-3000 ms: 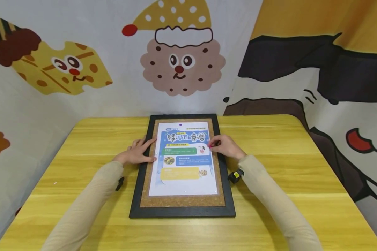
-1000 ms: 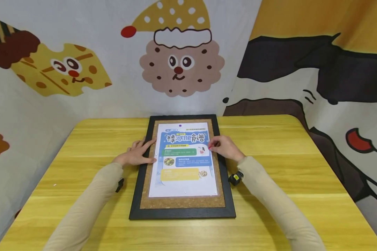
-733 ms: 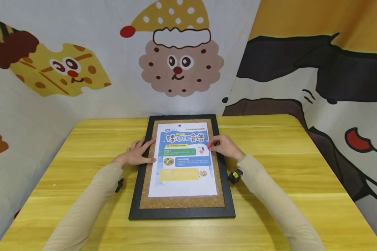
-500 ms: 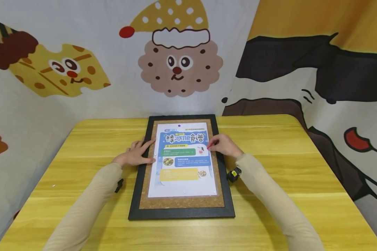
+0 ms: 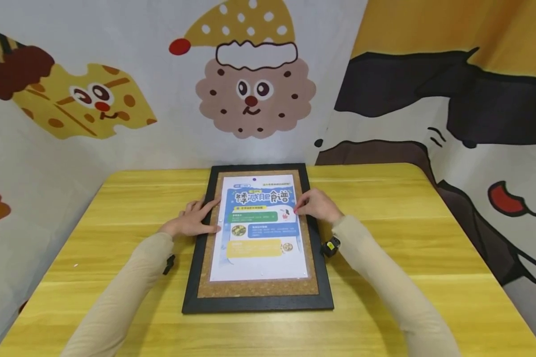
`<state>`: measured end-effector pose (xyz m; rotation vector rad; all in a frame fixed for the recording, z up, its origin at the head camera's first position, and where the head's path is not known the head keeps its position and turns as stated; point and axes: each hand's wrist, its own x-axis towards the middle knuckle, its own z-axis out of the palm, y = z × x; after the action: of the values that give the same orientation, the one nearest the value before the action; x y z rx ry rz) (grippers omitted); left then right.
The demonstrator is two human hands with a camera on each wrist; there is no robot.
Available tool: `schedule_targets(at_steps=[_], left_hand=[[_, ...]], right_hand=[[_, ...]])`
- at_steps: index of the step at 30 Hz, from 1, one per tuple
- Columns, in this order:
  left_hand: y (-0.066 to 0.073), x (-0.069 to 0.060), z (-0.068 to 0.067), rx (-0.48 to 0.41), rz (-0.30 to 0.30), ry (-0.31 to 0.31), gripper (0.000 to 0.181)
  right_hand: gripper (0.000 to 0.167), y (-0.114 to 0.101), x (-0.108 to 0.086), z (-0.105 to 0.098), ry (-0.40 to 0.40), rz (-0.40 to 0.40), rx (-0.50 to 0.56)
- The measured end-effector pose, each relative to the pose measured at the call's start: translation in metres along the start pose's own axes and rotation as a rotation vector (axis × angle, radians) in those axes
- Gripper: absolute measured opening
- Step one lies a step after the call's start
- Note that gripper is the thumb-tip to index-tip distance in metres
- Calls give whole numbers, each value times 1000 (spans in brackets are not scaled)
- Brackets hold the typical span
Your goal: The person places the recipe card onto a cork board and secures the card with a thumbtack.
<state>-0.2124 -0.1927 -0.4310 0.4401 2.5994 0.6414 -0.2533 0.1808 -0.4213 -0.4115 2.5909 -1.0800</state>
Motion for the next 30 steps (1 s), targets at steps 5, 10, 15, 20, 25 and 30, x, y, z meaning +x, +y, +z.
schedule_targets(at_steps=[5, 10, 15, 20, 25, 30], left_hand=[[1, 0, 0, 14, -5, -6, 94], [1, -2, 0, 25, -23, -9, 94], [2, -1, -1, 22, -25, -11, 94], [2, 0, 0, 23, -17, -12, 93], [2, -1, 0, 24, -16, -4, 93], [2, -1, 0, 32, -19, 5, 94]], right_hand=[[5, -3, -4, 3, 18, 3, -10], [4, -4, -5, 7, 41, -2, -10], [5, -5, -5, 7, 57, 4, -21], [7, -4, -5, 5, 56, 1, -18], [13, -5, -7, 2, 51, -1, 27], [15, -4, -11, 0, 69, -31, 61]])
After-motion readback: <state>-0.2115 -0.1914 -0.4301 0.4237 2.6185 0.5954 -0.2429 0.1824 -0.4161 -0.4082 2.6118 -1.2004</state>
